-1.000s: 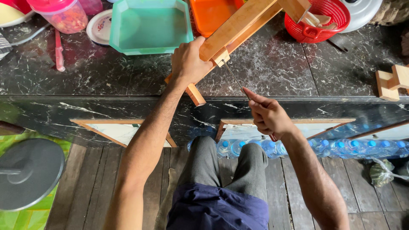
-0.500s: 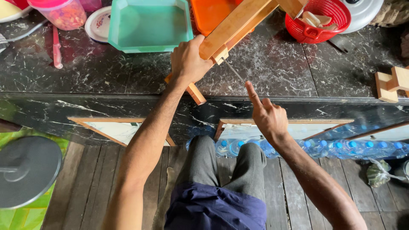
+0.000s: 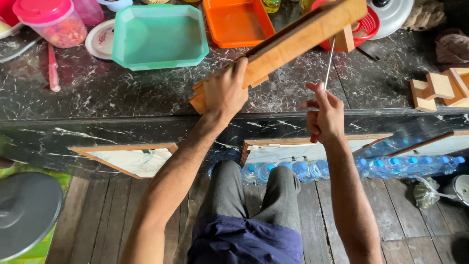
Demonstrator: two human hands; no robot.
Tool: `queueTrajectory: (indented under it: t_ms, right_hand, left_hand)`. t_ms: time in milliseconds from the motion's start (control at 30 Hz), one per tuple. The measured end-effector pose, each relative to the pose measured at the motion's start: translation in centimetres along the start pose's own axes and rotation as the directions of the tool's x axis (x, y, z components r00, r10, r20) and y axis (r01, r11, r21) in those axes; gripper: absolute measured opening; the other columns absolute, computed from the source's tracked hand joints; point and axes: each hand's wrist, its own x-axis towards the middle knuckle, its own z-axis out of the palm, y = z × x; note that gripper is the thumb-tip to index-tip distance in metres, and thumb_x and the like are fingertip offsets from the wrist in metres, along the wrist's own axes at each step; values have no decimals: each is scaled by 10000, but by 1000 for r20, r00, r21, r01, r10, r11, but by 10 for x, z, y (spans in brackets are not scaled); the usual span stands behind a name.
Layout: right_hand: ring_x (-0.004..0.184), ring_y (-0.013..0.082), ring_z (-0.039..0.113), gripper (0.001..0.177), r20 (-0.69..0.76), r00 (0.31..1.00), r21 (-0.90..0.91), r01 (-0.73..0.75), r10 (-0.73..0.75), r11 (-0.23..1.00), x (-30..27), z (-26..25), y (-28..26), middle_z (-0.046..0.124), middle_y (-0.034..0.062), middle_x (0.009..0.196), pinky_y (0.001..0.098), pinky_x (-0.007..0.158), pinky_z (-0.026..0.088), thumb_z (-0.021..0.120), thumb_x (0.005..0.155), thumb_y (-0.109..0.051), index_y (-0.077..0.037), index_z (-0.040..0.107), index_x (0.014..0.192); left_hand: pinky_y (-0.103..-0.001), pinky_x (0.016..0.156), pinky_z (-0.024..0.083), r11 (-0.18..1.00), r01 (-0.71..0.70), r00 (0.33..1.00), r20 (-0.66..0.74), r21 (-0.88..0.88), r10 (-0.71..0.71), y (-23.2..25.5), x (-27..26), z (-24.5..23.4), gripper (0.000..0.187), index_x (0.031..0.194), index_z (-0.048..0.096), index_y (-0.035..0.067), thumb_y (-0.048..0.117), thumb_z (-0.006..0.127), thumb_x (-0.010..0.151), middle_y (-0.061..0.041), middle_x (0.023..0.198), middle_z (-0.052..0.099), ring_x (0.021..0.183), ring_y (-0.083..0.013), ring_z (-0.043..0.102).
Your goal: The person assembles a wooden object by inserting and tightening screws with a screwdriver. They repeatedly adjust the wooden frame and secure it with screws.
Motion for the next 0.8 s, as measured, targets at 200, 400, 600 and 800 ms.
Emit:
queueTrajectory:
  t_ms: [200, 400, 600, 800]
  right_hand:
    - [339, 16, 297, 624, 40, 999, 173, -8, 1, 985, 12, 17, -4, 714, 54, 761, 233, 267, 209, 427, 1028, -525, -8, 611, 1326]
    - [334, 70, 329, 477, 115, 978, -292, -132, 171, 947, 3, -6, 27, 476, 32, 550, 282, 271, 208, 653, 981, -413, 57, 677, 1057]
    - [523, 119, 593, 329, 170, 985, -823, 135, 12, 551, -12, -52, 18, 697, 67, 628, 326, 471, 463, 742, 888, -346, -21, 782, 916]
    - [589, 163, 707, 290, 178, 982, -936, 149, 66, 319, -15, -80, -16, 767, 117, 729, 396, 568, 560, 745, 883, -328, -47, 792, 942]
  left_hand:
    - [-372, 698, 643, 947, -203, 958, -147, 248, 244, 7, 10, 20, 239, 1147, 659, 85, 123, 720, 919, -39, 1066, 783, 927, -246, 774]
    - [-446, 707, 643, 876, -303, 910, -157, 374, 382, -23, 0, 68, 283, 1196, 693, 127, 289, 771, 977, -80, 1062, 773, 964, -277, 751]
    - [-457, 745, 649, 881, -329, 910, -134, 339, 392, -44, -17, 95, 309, 1222, 691, 131, 284, 783, 970, -62, 1105, 775, 1011, -294, 753]
    - [-458, 780, 640, 875, -357, 908, -99, 327, 407, -34, -17, 84, 261, 1209, 696, 137, 283, 748, 1000, -49, 1132, 776, 1029, -312, 744]
